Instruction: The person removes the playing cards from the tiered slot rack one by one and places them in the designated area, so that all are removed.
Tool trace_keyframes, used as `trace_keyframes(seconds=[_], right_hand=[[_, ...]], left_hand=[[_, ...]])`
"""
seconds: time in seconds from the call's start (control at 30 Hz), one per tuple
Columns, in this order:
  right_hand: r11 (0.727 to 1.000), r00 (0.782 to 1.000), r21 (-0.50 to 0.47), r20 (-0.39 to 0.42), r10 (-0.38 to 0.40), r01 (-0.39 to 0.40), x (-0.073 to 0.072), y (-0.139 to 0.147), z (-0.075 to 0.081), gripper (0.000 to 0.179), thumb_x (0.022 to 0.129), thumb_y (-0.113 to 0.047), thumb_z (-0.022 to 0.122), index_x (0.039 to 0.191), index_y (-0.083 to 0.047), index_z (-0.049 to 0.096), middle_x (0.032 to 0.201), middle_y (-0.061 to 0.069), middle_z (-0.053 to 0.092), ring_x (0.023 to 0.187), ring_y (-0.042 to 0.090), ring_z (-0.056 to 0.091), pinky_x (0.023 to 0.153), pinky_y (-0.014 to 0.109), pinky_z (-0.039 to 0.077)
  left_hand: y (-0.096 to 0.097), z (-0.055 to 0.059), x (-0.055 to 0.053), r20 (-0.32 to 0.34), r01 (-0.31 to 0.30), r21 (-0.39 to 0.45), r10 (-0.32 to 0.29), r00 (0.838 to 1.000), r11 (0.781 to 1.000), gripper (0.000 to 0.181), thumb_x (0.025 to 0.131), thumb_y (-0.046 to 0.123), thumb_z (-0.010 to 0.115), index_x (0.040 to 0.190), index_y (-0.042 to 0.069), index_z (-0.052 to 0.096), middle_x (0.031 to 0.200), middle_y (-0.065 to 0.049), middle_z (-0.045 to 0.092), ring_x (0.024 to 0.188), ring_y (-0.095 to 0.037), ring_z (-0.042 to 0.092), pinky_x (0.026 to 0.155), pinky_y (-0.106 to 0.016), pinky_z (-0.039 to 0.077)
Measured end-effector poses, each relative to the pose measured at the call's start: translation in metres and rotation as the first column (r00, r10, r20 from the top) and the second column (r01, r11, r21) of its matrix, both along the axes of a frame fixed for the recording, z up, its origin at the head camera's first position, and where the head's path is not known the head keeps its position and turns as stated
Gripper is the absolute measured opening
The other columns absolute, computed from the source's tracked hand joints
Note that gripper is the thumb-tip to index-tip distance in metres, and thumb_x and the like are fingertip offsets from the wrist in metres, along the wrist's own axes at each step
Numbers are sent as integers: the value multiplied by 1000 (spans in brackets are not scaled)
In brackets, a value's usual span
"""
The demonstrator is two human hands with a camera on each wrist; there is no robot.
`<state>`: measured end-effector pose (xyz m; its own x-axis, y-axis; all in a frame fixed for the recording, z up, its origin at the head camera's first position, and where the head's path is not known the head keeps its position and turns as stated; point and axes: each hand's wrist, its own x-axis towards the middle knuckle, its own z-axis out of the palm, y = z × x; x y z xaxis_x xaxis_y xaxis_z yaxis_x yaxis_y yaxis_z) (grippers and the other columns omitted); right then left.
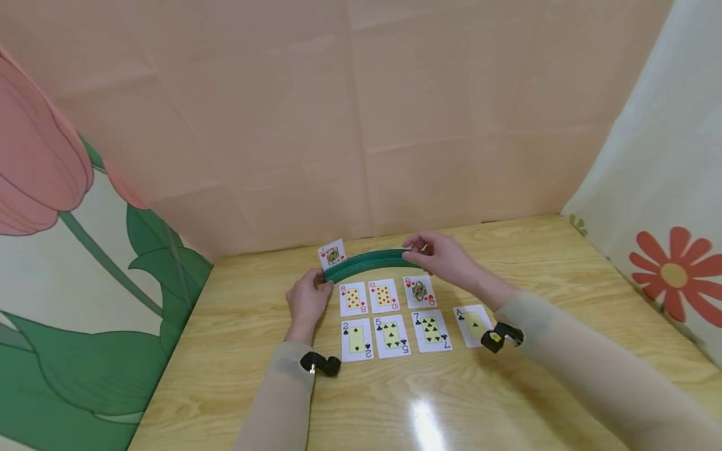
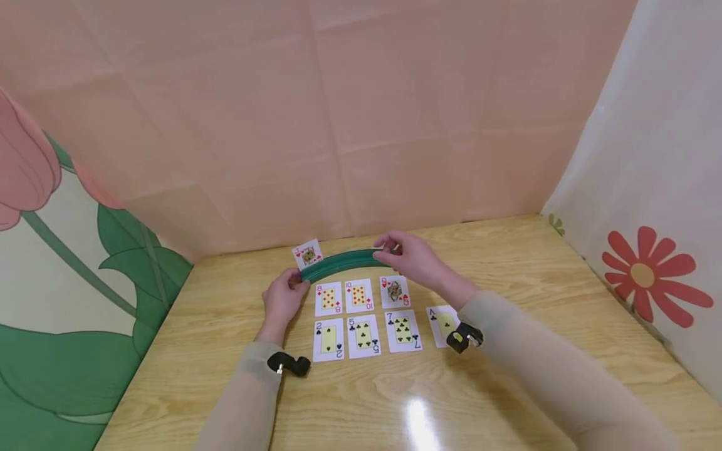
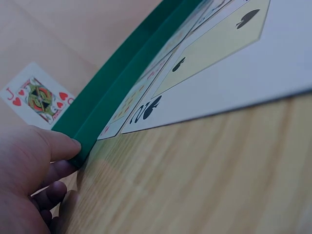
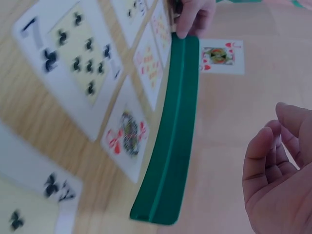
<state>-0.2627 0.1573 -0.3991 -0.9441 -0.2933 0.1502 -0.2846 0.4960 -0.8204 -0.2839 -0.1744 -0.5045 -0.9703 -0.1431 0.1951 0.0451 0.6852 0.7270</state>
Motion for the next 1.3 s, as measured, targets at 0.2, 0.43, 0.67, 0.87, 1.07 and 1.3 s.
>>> trace_keyframes(seconds=[0.2, 0.43, 0.67, 0.87, 1.07, 1.3], right_hand=[[999, 999, -34, 12, 44, -43, -3, -19, 5, 29, 108, -24, 76, 132, -9, 71, 105, 8, 69, 75, 30, 62, 62, 31, 53], [994, 997, -83, 40, 72, -68, -9, -38, 8, 28, 107, -23, 76, 131, -10, 71, 106, 9, 69, 79, 35, 62, 63, 33, 53], [985, 992, -129, 52, 119, -111, -18, -56, 9, 26, 108, -18, 75, 132, -10, 70, 110, 10, 69, 80, 39, 62, 64, 31, 52], [980, 989, -154, 66, 134, -122, -25, -70, 7, 27, 109, -17, 73, 134, -8, 69, 112, 10, 68, 76, 35, 61, 63, 30, 51], [974, 986, -188, 82, 144, -127, -33, -84, 4, 31, 109, -17, 74, 138, -7, 68, 114, 12, 68, 83, 47, 62, 64, 30, 52], [976, 986, -182, 93, 138, -119, -40, -92, -1, 33, 109, -20, 73, 140, -9, 67, 119, 11, 68, 87, 45, 65, 66, 29, 54]], left_hand=[[1, -2, 0, 6, 3, 4, -3, 1000, 1000, 31, 103, 24, 81, 131, 13, 76, 123, -4, 80, 110, -32, 67, 111, -56, 31], [-1, -3, 0, 6, 4, 7, -4, 1000, 1000, 31, 103, 23, 81, 132, 13, 76, 124, -4, 79, 110, -32, 67, 112, -56, 31], [-1, -3, -1, -3, 8, 0, -8, 1000, 1000, 31, 103, 24, 81, 132, 12, 76, 123, -4, 79, 104, -32, 66, 110, -55, 32], [-1, -2, -1, -10, 9, -9, -9, 1000, 1000, 30, 103, 23, 81, 130, 12, 77, 122, -4, 80, 104, -32, 67, 109, -56, 32], [-3, -3, -1, -24, 9, -17, -9, 1000, 1000, 29, 102, 22, 81, 129, 11, 77, 120, -4, 80, 96, -30, 65, 107, -57, 34], [-2, -2, 0, -23, 9, -16, -9, 1000, 1000, 28, 102, 21, 81, 128, 11, 77, 119, -4, 80, 94, -29, 64, 106, -57, 33]])
